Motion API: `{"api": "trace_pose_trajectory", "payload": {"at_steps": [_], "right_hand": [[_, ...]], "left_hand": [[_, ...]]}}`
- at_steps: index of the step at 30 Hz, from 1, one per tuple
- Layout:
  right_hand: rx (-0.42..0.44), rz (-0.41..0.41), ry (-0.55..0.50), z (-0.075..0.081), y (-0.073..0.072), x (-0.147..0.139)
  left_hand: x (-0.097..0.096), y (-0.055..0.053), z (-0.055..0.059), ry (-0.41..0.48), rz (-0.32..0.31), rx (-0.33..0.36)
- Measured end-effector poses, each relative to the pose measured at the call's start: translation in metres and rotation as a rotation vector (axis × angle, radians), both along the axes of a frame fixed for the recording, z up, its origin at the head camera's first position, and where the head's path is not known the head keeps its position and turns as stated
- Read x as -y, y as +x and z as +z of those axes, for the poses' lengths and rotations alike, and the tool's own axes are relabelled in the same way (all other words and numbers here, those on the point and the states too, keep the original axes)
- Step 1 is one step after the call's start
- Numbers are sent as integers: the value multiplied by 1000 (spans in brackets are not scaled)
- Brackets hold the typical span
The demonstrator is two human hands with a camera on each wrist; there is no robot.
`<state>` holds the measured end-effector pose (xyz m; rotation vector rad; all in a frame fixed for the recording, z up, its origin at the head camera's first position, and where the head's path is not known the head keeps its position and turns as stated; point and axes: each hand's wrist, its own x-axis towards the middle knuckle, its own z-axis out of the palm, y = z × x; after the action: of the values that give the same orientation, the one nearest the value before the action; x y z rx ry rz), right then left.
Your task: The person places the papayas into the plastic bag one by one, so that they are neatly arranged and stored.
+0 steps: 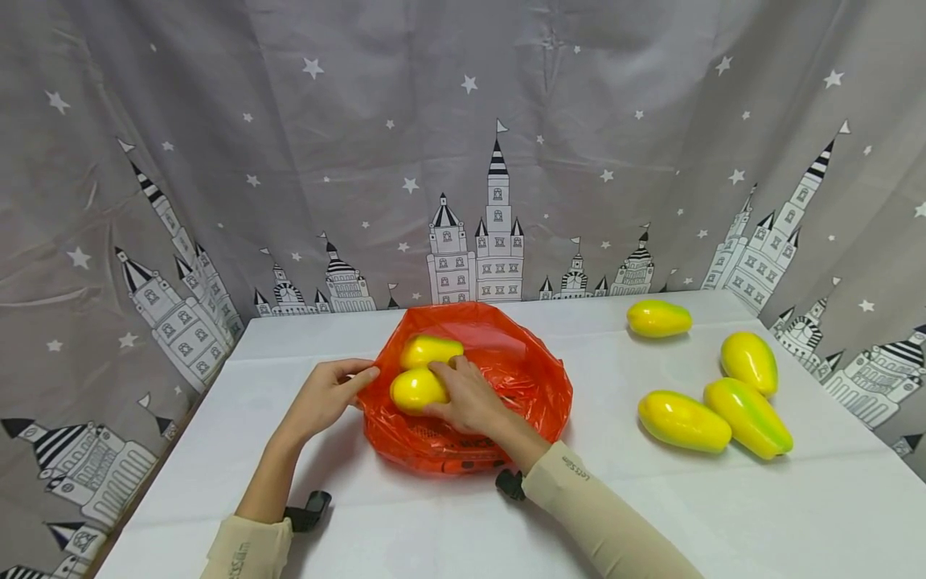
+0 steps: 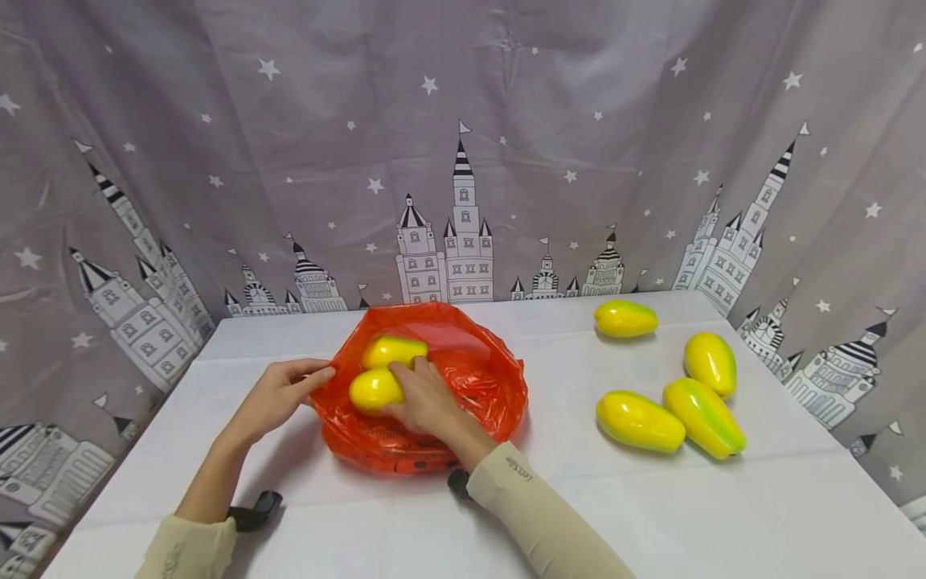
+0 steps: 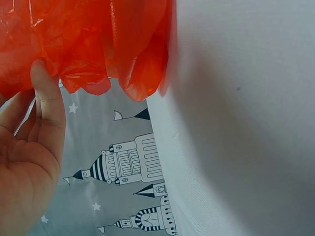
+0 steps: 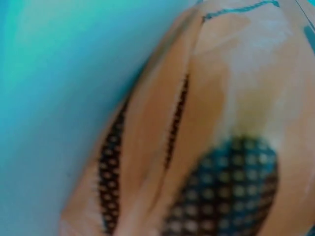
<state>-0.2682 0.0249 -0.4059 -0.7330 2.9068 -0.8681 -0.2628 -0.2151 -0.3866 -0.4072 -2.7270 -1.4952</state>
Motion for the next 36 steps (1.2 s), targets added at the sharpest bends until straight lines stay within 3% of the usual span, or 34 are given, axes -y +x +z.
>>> {"api": "trace_pose_trajectory", "payload": {"at_steps": [25,36], "right_hand": [[4,34,-74,5,4,-4],[22,27,-108,32,12,-20]], "left_hand": [[0,1,2,-1,3,13],[0,2,3,-1,1,5]]}}
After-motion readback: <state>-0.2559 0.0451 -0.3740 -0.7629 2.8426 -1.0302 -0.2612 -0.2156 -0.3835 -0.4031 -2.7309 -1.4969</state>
